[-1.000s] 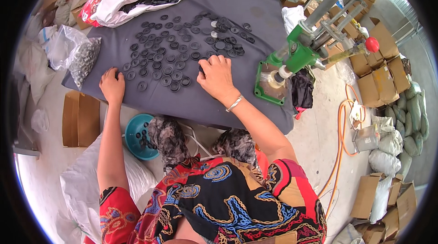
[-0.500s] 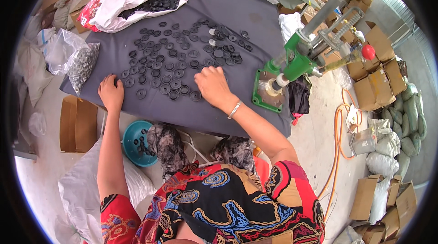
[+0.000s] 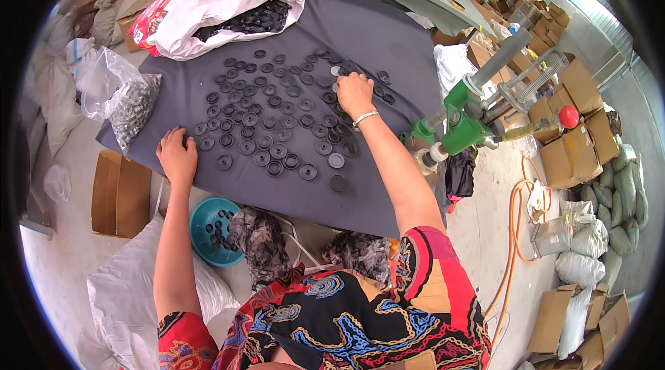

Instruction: The person operates a green manual press machine to process small black circular objects. They place each object under the press, pull a red handle to activate the mechanism, and then remove the processed item. The person also gathers and organizes the finished objects on the table.

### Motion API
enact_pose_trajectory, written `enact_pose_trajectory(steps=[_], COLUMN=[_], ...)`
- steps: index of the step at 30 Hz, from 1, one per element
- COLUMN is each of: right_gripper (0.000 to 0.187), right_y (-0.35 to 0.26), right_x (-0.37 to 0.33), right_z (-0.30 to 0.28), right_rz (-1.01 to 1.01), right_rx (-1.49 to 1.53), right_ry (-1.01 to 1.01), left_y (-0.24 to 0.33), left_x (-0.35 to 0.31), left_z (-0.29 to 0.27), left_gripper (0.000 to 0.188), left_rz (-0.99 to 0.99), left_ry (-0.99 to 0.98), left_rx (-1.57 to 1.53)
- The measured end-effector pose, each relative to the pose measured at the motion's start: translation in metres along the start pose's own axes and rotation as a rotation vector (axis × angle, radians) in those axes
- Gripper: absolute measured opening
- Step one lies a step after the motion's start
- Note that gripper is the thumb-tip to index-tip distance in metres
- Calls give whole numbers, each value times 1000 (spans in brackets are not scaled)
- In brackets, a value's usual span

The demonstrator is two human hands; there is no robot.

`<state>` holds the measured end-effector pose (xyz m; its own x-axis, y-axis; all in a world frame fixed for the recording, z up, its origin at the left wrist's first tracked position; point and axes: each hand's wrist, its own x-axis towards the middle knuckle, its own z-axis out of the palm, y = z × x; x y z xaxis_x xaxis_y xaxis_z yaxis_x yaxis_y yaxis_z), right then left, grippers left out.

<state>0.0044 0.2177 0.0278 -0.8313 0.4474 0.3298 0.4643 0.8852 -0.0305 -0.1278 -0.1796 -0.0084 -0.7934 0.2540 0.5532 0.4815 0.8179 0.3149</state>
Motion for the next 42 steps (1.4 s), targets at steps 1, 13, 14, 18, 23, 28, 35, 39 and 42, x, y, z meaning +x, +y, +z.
enact_pose_trajectory(steps=[1,13,14,18,23,28,35,39,42], right_gripper=[19,16,16,15,14,13,15,19,23], right_y=[2,33,35,27,23,28,19,2,0], right_x=[2,24,24,24,28,58,74,72,69], right_z=[0,2,2,3,-8,-6,15,0,-4], right_rz=[-1,-70,-73,-149,-133,-128,-243,-176,-167], right_rx=[-14,348,336,50,119,175,-143,-90,-77], right_ry=[-15,-228,-232,-179,-89,60,-78,-189,-216], left_y=[-1,2,3,1,1,2,3,1,2], left_x=[0,0,1,2,1,1,1,0,0], left_z=[0,-4,-4,-2,-3,-4,-3,-2,-3], left_gripper=[27,27,27,27,27,27,26,26,26], left_rz=[-1,-13,-13,-2,-12,-7,-4,-7,-17], left_ry=[-2,-15,-17,-8,-11,-15,-8,1,-14], left_rx=[3,11,8,0,-2,-12,-36,-27,-14])
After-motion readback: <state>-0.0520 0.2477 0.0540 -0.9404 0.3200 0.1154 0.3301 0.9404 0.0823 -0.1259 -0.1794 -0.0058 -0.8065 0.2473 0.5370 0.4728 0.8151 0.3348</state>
